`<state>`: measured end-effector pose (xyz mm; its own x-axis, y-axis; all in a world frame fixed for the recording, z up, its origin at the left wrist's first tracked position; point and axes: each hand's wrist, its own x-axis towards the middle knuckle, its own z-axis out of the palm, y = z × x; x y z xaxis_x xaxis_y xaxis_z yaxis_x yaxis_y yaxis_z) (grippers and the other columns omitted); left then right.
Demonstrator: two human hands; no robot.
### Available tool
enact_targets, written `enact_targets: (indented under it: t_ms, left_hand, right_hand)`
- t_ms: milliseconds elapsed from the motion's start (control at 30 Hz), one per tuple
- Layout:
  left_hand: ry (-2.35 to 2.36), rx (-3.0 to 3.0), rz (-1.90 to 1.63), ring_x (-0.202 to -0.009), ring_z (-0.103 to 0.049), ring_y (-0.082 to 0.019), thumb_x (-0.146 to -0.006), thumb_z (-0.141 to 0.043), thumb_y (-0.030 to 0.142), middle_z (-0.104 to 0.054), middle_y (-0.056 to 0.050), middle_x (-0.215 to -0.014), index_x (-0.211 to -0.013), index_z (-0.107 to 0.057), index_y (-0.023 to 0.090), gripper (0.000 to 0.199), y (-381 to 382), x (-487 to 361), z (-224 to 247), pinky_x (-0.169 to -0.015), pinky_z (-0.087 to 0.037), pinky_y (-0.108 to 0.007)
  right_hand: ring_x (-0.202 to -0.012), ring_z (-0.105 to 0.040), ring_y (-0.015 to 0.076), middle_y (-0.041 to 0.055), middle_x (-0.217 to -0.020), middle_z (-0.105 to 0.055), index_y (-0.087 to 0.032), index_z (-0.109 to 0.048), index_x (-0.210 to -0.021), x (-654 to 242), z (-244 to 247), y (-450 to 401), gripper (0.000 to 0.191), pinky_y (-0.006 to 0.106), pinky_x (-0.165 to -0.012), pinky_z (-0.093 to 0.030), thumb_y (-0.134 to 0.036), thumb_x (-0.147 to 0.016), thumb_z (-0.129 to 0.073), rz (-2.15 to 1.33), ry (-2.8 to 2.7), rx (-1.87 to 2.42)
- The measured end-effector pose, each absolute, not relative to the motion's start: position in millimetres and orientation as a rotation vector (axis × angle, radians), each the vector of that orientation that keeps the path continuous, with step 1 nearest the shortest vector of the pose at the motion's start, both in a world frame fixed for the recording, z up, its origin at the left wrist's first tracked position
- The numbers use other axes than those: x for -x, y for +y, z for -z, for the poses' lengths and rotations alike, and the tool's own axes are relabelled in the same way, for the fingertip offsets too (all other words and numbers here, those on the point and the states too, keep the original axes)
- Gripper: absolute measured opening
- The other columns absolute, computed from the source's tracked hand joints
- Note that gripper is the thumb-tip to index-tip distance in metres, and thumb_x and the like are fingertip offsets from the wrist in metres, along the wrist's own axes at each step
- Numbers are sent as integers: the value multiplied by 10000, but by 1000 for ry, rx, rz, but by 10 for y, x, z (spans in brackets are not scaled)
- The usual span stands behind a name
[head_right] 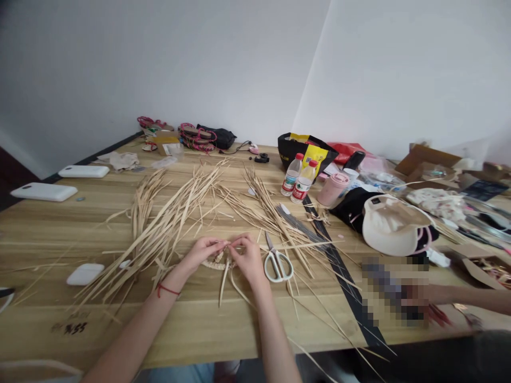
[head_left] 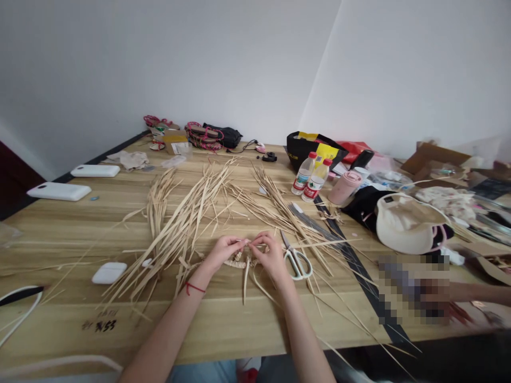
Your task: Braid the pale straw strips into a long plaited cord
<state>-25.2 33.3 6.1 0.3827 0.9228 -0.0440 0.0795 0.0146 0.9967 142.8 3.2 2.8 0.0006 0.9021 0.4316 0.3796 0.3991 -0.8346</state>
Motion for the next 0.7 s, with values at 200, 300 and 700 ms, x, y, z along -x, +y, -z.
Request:
enact_targets:
  t_ms: [200,300,700]
  left_hand:
    - [1002,-1382,-860,-537,-435,-97,-706,-649,507,-511,6,-584,-666,-627,116,394,367,253,23,-496,-320,-203]
    - [995,-1375,-861,-549,-442,-101,-697,-654,515,-531,-3,-613,-711,-649,116,399,367,253,16,-497,-329,-204]
    - [1022,-1440,-856,-526,-443,-100,-706,-632,540,-579,-17,-611,-729,-678,115,429,349,242,-25,-485,-325,-207]
  right_hand:
    - [-810,-573,180,43,-849,-596,-205,-647,-767,-1393,62,31,62,317,-748,-464,-258,-796,-631,-510,-1604,1150]
    - [-803,-571,179,41,-840,-597,-208,-645,-777,-1403,86,34,62,313,-733,-465,-260,-804,-624,-506,-1605,1143]
    - [-801,-574,177,36,-823,-594,-203,-617,-799,-1392,114,8,82,316,-745,-464,-272,-836,-590,-481,-1592,1117]
